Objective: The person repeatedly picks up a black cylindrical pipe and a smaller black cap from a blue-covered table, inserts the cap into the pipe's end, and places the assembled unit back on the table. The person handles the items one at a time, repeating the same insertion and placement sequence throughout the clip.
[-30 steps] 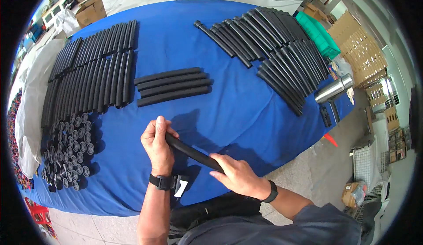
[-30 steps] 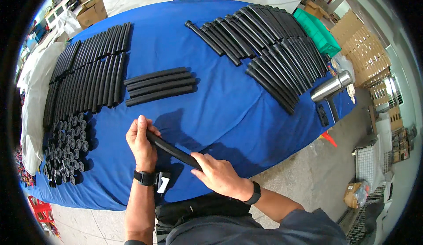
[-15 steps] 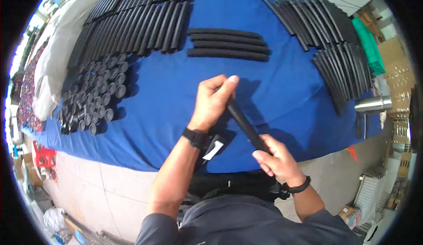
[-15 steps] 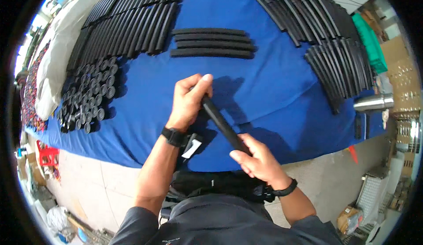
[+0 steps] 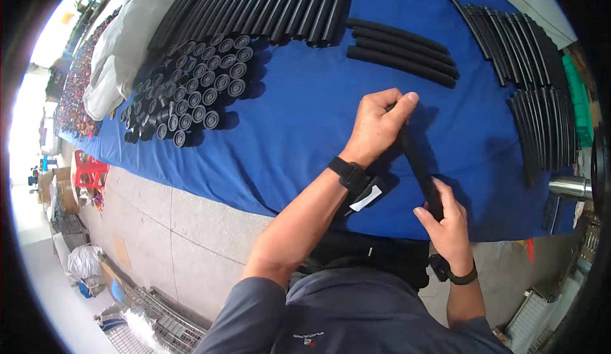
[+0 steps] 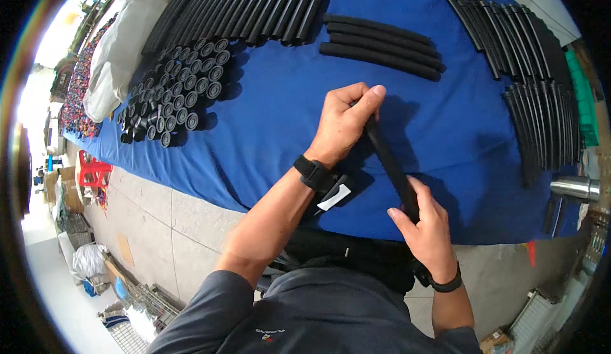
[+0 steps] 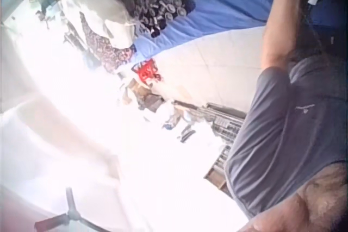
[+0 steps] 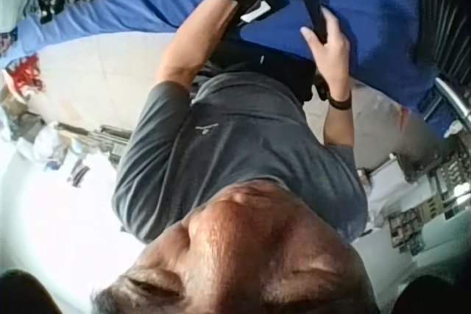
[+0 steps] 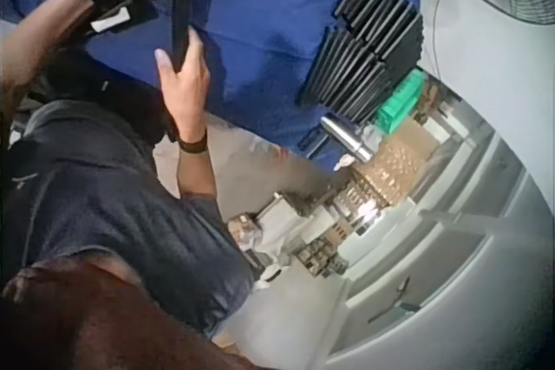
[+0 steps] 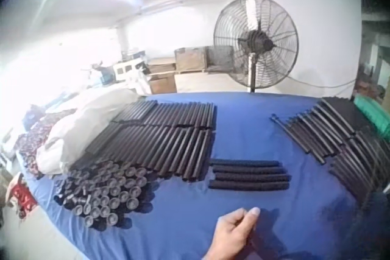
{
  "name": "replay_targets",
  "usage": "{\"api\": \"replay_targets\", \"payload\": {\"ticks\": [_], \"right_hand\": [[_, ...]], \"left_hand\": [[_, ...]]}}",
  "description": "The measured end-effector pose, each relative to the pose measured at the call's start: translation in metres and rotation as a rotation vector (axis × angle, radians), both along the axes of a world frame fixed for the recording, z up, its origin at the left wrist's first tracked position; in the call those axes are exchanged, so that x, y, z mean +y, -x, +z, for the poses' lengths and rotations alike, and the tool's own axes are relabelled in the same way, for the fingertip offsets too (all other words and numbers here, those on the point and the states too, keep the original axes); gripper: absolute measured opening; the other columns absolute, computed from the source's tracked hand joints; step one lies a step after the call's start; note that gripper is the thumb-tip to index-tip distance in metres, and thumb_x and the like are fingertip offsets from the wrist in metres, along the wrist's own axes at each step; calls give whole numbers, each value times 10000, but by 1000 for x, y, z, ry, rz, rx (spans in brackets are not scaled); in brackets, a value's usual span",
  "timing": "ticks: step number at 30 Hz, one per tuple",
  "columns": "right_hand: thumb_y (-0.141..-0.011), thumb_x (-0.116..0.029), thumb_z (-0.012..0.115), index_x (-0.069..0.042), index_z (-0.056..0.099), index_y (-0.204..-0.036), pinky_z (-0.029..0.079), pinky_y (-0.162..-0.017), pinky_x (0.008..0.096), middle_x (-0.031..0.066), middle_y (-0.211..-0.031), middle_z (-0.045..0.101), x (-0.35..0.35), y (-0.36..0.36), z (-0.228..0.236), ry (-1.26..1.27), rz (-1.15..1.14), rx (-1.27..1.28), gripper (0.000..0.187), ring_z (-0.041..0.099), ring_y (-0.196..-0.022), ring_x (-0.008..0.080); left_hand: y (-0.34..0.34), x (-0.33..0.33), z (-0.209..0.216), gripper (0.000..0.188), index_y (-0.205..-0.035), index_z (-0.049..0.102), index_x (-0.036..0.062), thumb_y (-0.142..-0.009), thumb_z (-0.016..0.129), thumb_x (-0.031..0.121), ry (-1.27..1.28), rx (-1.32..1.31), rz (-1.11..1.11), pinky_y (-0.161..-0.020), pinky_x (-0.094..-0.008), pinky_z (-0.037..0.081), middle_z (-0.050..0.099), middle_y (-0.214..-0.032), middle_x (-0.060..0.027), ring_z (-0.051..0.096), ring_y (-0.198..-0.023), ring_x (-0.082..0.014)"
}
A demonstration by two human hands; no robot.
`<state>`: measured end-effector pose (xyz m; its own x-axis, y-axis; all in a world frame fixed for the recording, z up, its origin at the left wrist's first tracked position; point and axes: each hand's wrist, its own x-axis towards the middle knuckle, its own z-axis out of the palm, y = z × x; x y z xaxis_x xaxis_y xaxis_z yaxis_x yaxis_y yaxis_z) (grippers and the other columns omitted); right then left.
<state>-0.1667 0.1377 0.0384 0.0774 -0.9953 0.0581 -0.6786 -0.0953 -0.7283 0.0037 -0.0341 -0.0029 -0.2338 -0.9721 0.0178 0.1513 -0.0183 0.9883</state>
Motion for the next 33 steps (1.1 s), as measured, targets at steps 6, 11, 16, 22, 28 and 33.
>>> {"api": "replay_targets", "payload": {"ticks": [6,11,16,22,28,33], "right_hand": [[-953,-126,696,68,525,-1278,545,-722,366,150,-961,679,4,24,6,-686,-52,-809,416,682,-787,230],[-940,-111,704,80,516,-1268,550,-714,365,145,-969,676,5,14,8,-259,-49,-25,423,673,-772,217],[-942,-46,653,33,558,-1228,406,-458,235,63,-770,614,5,21,15,-643,-246,-659,312,551,-530,98],[-925,-80,698,28,558,-1198,377,-469,214,60,-777,607,10,15,-2,-199,-117,-321,326,477,-535,45],[-931,-59,670,22,585,-1106,353,-471,199,48,-756,606,6,20,24,-754,-266,-970,211,489,-544,41],[-975,-131,657,29,589,-1159,340,-411,228,46,-744,602,4,17,-11,43,-32,-64,253,472,-464,77]], "left_hand": [[-5,3,11,396,-728,652,51,-994,675,343,-149,173,-208,-508,-244,333,562,-656,30,443,-572,-44],[0,2,-1,366,-741,649,63,-991,684,327,-10,98,-69,-480,-229,319,559,-634,32,442,-538,-34],[-3,1,5,365,-738,643,62,-993,681,320,-127,213,-108,-450,-224,298,549,-618,32,428,-505,-32],[0,0,1,345,-749,642,71,-997,674,309,-93,171,-57,-446,-215,288,543,-616,34,421,-505,-23],[-6,1,6,353,-746,648,68,-996,674,316,-197,267,-131,-445,-219,296,543,-615,34,422,-503,-26],[1,2,3,348,-746,655,72,-989,681,319,-94,156,-67,-444,-225,287,548,-616,38,422,-492,-37]]}}
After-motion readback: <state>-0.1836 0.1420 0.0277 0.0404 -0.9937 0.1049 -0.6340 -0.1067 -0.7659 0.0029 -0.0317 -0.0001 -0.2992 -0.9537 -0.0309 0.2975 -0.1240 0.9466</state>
